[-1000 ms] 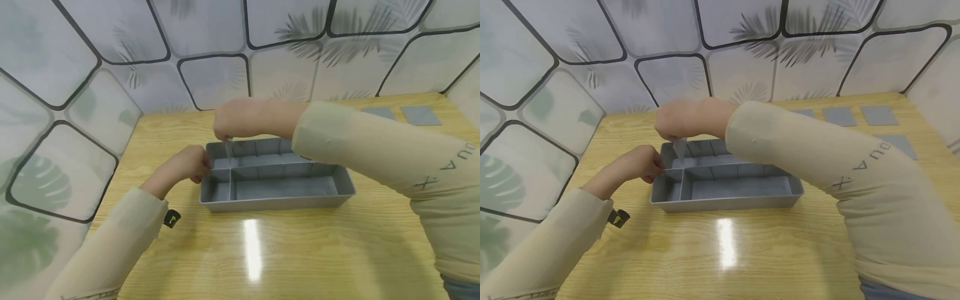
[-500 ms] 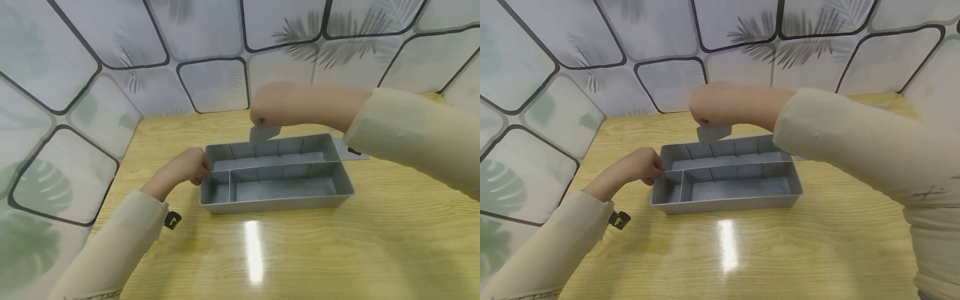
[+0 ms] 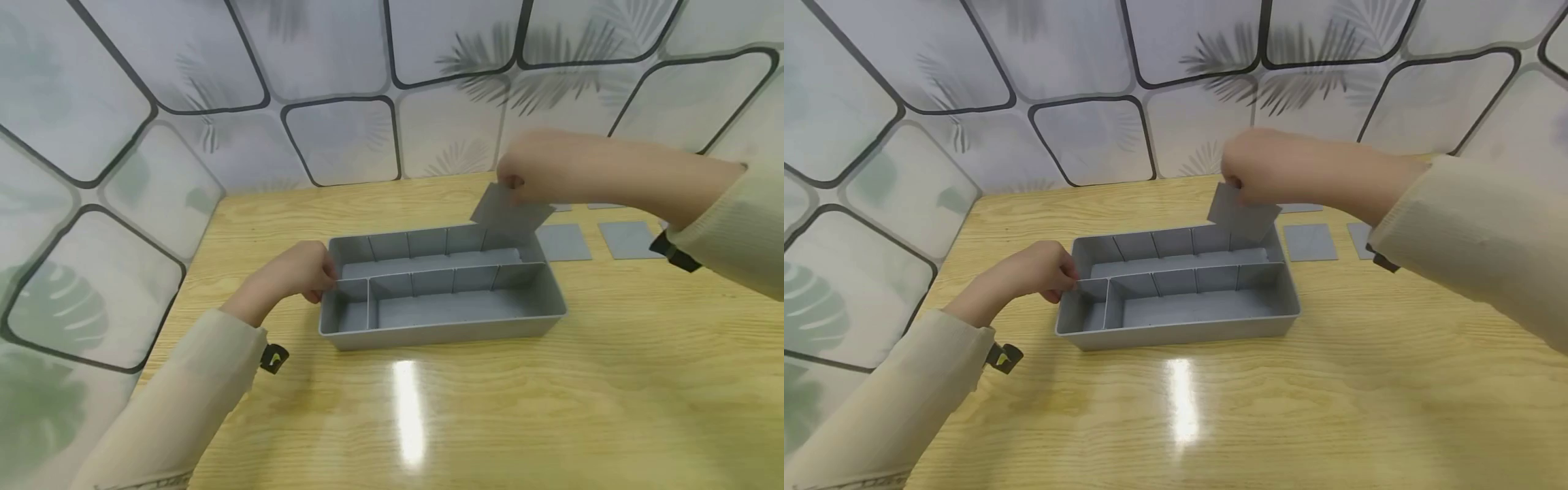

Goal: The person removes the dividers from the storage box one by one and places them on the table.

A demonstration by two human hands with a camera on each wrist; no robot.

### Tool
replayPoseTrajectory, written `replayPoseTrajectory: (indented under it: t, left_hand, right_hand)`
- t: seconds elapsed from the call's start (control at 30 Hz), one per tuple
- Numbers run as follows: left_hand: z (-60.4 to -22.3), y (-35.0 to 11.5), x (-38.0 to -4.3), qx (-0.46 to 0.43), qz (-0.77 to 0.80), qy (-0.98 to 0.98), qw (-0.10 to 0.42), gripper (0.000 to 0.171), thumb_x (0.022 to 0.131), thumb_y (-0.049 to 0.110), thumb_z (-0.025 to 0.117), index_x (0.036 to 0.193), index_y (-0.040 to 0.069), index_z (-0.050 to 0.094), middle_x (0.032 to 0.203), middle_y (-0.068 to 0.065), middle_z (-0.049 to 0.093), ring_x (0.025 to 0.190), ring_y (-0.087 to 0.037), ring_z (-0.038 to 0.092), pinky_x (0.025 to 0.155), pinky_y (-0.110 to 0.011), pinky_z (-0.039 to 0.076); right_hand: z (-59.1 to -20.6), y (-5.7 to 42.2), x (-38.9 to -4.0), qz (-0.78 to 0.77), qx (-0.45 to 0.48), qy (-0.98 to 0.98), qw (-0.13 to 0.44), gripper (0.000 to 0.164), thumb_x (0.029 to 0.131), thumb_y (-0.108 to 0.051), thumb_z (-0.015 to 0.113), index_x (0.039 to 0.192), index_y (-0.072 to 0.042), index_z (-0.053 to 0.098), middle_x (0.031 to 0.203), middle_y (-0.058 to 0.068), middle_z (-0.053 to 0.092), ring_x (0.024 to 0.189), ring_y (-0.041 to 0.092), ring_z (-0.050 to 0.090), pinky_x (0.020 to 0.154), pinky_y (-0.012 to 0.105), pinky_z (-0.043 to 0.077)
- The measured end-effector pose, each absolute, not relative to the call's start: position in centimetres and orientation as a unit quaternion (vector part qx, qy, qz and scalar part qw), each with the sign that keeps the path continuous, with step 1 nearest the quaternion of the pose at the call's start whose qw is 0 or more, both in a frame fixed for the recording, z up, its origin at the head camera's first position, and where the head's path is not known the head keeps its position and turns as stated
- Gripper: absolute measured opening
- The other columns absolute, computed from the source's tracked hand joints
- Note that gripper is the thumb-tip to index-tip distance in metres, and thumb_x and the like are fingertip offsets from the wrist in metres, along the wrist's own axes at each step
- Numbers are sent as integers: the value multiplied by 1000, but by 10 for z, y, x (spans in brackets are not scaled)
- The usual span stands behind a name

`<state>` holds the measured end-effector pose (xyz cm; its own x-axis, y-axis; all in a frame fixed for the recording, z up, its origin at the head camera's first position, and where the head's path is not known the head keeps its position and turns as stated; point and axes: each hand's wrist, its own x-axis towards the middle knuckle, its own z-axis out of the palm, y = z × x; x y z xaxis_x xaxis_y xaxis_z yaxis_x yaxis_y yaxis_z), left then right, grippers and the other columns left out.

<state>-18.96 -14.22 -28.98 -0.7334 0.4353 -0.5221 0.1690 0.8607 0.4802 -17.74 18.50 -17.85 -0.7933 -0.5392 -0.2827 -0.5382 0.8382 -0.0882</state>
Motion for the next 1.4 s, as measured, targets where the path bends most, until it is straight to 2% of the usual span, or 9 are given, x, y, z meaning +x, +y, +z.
replayPoseTrajectory:
  t: [0.13, 0.3, 0.53, 0.7, 0.9, 0.97, 1.07, 1.27, 1.4]
  left_hand:
    - [-288, -142, -190, 172, 207, 906, 326, 13, 80, 0, 56, 91, -6, 62, 85, -18, 62, 62, -19, 60, 56, -28, 54]
    - [-291, -147, -186, 171, 207, 910, 316, 9, 80, 1, 56, 84, -4, 62, 78, -15, 62, 59, -19, 59, 55, -28, 54]
    - [-300, -152, -180, 170, 214, 905, 326, 8, 80, 0, 54, 79, -2, 62, 72, -13, 60, 57, -18, 59, 54, -28, 54]
    - [-296, -151, -181, 177, 214, 905, 323, 9, 80, 1, 54, 82, -3, 63, 77, -14, 61, 58, -18, 59, 54, -29, 54]
    - [-291, -148, -183, 178, 214, 904, 323, 13, 81, 1, 55, 90, -4, 63, 88, -18, 62, 60, -18, 59, 56, -29, 54]
    - [-290, -147, -183, 177, 213, 905, 323, 14, 82, 1, 55, 92, -4, 62, 90, -19, 62, 61, -18, 60, 56, -29, 54]
    - [-288, -145, -183, 175, 212, 906, 323, 15, 82, 1, 55, 93, -5, 62, 92, -20, 62, 61, -18, 60, 56, -29, 54]
    - [-288, -144, -184, 175, 211, 906, 322, 16, 82, 1, 54, 94, -6, 61, 92, -21, 62, 61, -18, 60, 57, -29, 54]
    - [-292, -145, -184, 177, 215, 907, 316, 16, 81, 1, 54, 93, -6, 62, 89, -19, 63, 60, -18, 60, 56, -29, 54]
  right_hand:
    - [-183, 211, -179, -32, -224, 961, 161, 9, 79, -13, 60, 76, -4, 58, 68, 6, 54, 58, 15, 49, 52, 30, 45]
    - [-191, 234, -181, -88, -151, 965, 195, 21, 80, -10, 59, 94, 6, 60, 87, 19, 61, 64, 17, 58, 54, 30, 53]
    - [-212, 272, -169, -138, -98, 960, 224, 18, 78, -12, 62, 85, 5, 61, 81, 13, 60, 61, 17, 59, 53, 30, 54]
    - [-222, 300, -162, -185, -26, 952, 243, 29, 79, -16, 64, 91, 9, 58, 84, 17, 58, 64, 20, 60, 56, 33, 55]
    - [-240, 319, -152, -221, 5, 939, 263, 32, 78, -17, 66, 91, 10, 56, 81, 14, 59, 65, 20, 60, 57, 33, 55]
    - [-250, 322, -147, -251, 15, 927, 277, 36, 78, -15, 66, 95, 14, 52, 84, 17, 59, 67, 21, 61, 58, 34, 55]
    - [-264, 327, -142, -277, 27, 916, 291, 42, 78, -15, 66, 98, 17, 50, 81, 15, 61, 67, 22, 61, 59, 34, 55]
    - [-291, 332, -131, -341, 61, 888, 303, 29, 78, -14, 66, 89, 10, 52, 74, 7, 60, 66, 18, 59, 60, 32, 55]
    - [-309, 331, -127, -367, 68, 878, 301, 30, 79, -11, 63, 93, 13, 51, 75, 6, 62, 65, 19, 60, 60, 33, 55]
